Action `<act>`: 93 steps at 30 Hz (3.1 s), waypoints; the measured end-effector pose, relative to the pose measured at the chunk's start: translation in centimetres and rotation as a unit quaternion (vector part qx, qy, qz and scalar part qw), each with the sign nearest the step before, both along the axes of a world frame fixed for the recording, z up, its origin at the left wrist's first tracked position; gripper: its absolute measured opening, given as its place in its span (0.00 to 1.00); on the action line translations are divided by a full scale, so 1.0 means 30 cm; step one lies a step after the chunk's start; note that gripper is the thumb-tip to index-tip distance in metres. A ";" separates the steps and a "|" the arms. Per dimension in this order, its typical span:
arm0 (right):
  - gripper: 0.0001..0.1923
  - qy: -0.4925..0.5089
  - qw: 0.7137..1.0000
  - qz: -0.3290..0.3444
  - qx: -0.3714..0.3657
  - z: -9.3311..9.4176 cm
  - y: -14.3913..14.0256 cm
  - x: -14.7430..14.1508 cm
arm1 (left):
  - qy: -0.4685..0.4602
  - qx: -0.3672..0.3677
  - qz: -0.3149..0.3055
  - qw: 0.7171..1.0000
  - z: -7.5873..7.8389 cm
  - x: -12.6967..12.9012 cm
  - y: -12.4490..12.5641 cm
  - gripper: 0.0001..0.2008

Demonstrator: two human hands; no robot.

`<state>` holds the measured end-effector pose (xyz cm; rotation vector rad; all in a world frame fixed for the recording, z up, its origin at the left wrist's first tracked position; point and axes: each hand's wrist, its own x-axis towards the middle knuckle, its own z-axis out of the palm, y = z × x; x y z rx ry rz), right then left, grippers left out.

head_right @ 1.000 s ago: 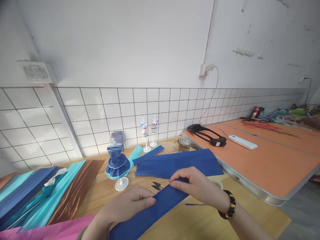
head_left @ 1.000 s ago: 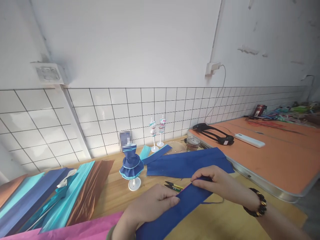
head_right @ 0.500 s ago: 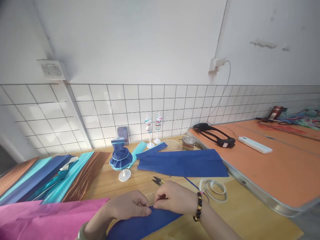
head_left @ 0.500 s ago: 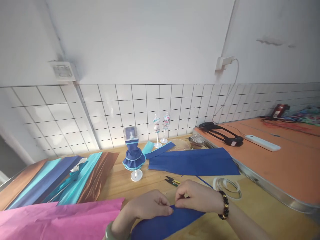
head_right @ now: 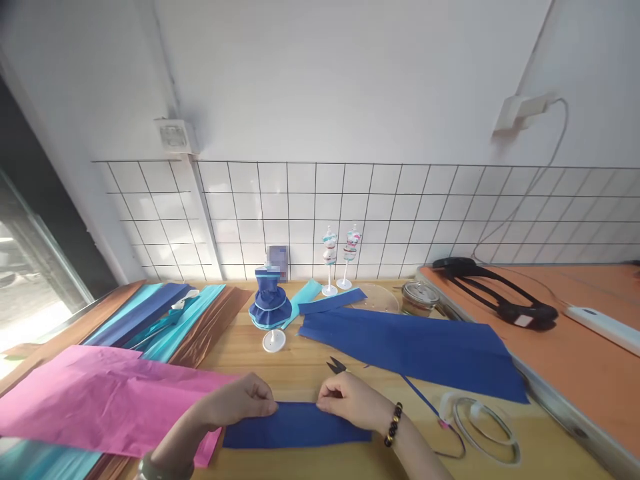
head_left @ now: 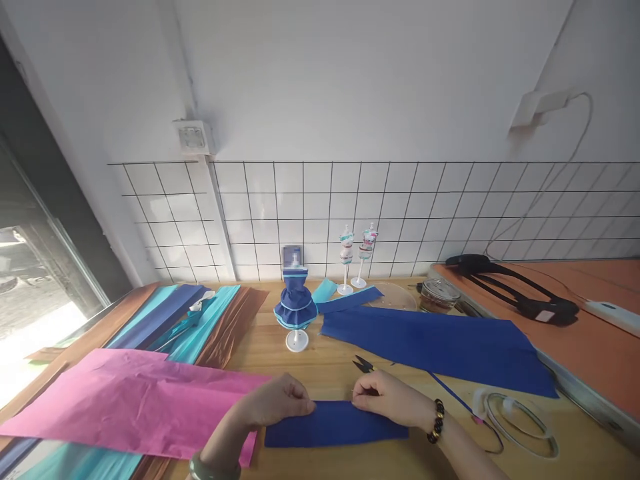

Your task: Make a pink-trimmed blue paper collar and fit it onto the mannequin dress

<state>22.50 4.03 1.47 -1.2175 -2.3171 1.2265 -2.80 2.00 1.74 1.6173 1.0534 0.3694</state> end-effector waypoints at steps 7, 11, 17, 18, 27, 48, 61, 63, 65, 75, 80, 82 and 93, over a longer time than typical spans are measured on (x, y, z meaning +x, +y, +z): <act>0.14 0.020 1.000 -0.010 -0.019 -0.055 0.001 -0.022 | 0.009 -0.016 0.035 0.999 -0.025 0.005 0.018 0.21; 0.11 0.014 0.999 -0.030 -0.019 -0.077 -0.003 -0.012 | 0.000 -0.014 0.028 1.000 -0.053 0.006 0.024 0.20; 0.11 0.019 0.999 -0.038 -0.029 -0.068 0.007 0.035 | -0.010 -0.038 0.045 0.998 -0.060 -0.012 0.023 0.18; 0.12 0.019 0.999 -0.040 -0.030 -0.066 0.009 0.040 | -0.010 -0.038 0.047 0.998 -0.059 -0.014 0.023 0.17; 0.10 0.030 0.997 -0.059 -0.042 -0.065 0.014 0.045 | -0.027 -0.025 0.095 0.995 -0.044 -0.016 0.023 0.16; 0.14 0.094 0.987 -0.084 -0.095 -0.085 0.038 0.074 | -0.183 0.040 0.352 0.917 -0.009 -0.075 0.066 0.14; 0.19 0.130 0.977 -0.047 -0.160 -0.080 -0.003 0.017 | -0.207 0.038 0.317 0.925 -0.010 -0.056 0.060 0.14; 0.18 0.120 0.979 -0.042 -0.157 -0.093 -0.008 0.007 | -0.184 0.046 0.314 0.930 -0.011 -0.057 0.061 0.14; 0.17 0.121 0.980 -0.054 -0.150 -0.103 -0.010 0.002 | -0.166 0.057 0.328 0.928 -0.011 -0.060 0.062 0.15; 0.18 0.167 0.963 -0.120 -0.174 -0.094 -0.028 -0.034 | -0.368 -0.087 0.278 0.883 -0.043 0.006 0.046 0.18; 0.18 0.177 0.963 -0.104 -0.176 -0.091 -0.045 -0.056 | -0.320 -0.101 0.223 0.915 -0.072 0.057 0.017 0.15; 0.18 0.160 0.967 -0.090 -0.174 -0.091 -0.049 -0.060 | -0.297 -0.102 0.205 0.927 -0.088 0.062 0.014 0.15; 0.12 0.102 0.974 -0.082 -0.183 -0.096 -0.055 -0.071 | -0.353 -0.138 0.257 0.889 -0.072 0.038 0.029 0.17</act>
